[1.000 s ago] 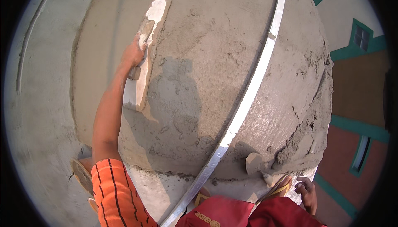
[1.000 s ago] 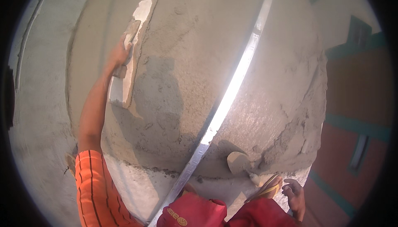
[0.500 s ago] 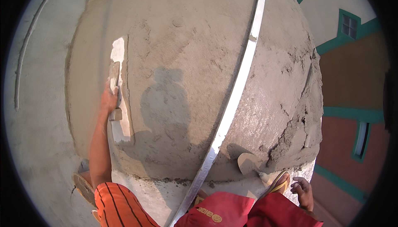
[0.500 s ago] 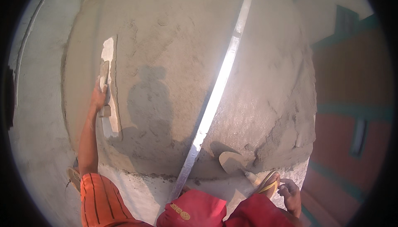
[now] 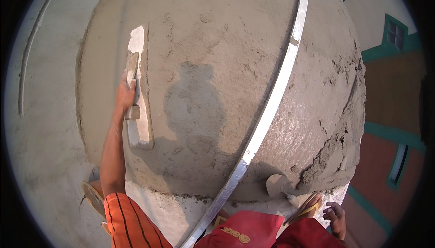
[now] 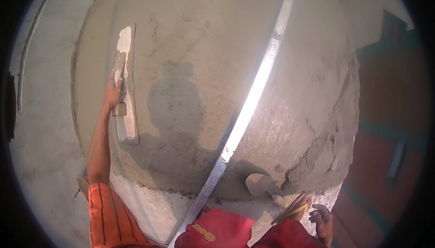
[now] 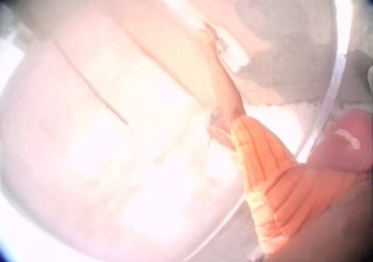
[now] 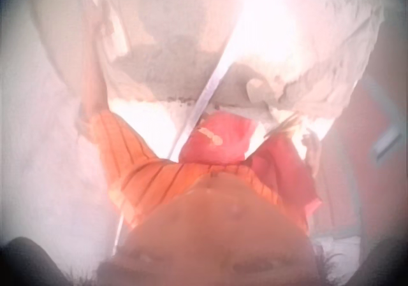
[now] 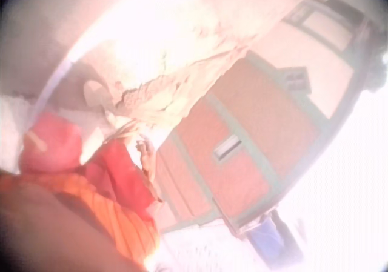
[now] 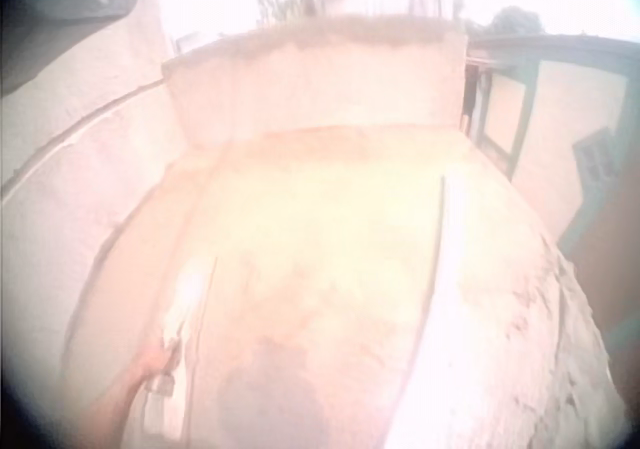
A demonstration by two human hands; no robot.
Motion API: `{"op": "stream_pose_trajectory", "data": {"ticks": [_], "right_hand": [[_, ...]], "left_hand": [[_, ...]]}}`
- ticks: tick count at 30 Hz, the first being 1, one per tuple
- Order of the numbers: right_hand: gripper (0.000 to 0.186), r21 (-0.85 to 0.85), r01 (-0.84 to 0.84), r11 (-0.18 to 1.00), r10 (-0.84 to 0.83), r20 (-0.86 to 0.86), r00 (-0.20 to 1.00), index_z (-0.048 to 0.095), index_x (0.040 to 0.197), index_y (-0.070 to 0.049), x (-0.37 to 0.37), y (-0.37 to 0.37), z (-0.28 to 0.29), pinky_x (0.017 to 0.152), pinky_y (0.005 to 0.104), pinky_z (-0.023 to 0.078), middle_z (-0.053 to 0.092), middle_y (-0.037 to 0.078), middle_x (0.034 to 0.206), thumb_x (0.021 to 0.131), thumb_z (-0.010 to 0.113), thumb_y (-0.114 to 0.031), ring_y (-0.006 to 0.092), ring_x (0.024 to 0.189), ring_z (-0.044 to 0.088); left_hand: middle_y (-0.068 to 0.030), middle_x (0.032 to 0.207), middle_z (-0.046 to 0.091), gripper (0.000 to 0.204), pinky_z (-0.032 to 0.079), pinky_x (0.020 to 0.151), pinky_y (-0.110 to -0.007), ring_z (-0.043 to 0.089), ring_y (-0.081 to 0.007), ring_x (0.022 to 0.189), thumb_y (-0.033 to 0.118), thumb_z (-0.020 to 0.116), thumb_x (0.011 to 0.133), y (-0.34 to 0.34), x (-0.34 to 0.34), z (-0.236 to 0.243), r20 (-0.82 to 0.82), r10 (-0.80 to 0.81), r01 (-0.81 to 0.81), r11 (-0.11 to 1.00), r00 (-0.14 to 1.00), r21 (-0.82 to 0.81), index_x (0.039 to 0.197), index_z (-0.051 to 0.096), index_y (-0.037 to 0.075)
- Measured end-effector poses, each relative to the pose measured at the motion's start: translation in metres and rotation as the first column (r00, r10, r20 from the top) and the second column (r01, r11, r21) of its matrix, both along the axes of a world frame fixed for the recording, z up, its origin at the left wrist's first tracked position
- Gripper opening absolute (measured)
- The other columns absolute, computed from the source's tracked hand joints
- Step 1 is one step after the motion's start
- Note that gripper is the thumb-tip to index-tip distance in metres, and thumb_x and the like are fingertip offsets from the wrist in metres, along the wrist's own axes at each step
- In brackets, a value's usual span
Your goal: The person uses a long straightedge to level wet concrete on a curved surface, then uses a trowel to smooth and fill gaps. The person repeatedly repositions the straightedge and scrapes excess material to create a flat surface.
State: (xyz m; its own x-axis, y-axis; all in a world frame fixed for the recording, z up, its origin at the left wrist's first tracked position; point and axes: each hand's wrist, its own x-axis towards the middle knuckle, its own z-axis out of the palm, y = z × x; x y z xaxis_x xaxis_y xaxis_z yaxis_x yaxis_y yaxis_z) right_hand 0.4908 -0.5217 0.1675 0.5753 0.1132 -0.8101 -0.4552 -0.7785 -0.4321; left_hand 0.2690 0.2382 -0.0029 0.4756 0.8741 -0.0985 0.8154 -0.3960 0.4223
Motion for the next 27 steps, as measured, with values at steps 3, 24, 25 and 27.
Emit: {"op": "stream_pose_trajectory", "data": {"ticks": [3,24,25,27], "right_hand": [[0.037,-0.012,0.020,1.000,-0.019,0.039,0.999,0.059,0.113,0.003,0.003,0.001,-0.008,0.068,0.0282,0.048,0.064,0.010,0.085,0.086,0.060,-0.021,0.0156,0.074,0.060],[0.037,-0.015,0.269,0.963,-0.267,0.073,0.961,0.056,0.116,-0.001,-0.015,-0.048,0.001,0.064,0.0253,0.047,0.061,0.007,0.083,0.088,0.059,-0.025,0.0129,0.068,0.058],[0.036,-0.018,0.279,0.960,-0.276,0.091,0.957,0.056,0.115,-0.002,-0.013,-0.032,0.002,0.064,0.0245,0.046,0.060,0.006,0.082,0.087,0.059,-0.024,0.0120,0.067,0.057],[0.035,-0.004,0.259,0.966,-0.257,0.104,0.961,0.056,0.115,-0.002,-0.018,-0.014,0.006,0.064,0.0244,0.046,0.060,0.006,0.081,0.087,0.059,-0.024,0.0116,0.067,0.057]], "left_hand": [[-0.0316,0.123,0.059,0.062,0.044,0.099,-0.046,0.056,-0.0445,0.116,0.032,0.054,0.095,0.077,0.078,0.001,-0.103,-0.023,0.034,0.994,0.994,0.107,0.147,0.033,0.003],[-0.0278,0.133,0.054,0.061,0.042,0.104,-0.042,0.052,-0.0401,0.124,0.031,0.054,0.097,0.114,0.121,0.014,-0.232,-0.141,0.162,0.984,0.963,0.077,0.150,0.030,0.011],[-0.0275,0.134,0.053,0.061,0.041,0.105,-0.043,0.051,-0.0401,0.125,0.031,0.054,0.097,0.104,0.122,0.012,-0.217,-0.176,0.186,0.982,0.960,0.030,0.150,0.029,0.011],[-0.0268,0.136,0.051,0.062,0.039,0.107,-0.043,0.049,-0.0402,0.127,0.030,0.054,0.097,0.071,0.097,0.013,-0.190,-0.236,0.230,0.972,0.953,-0.054,0.151,0.027,0.012]]}}
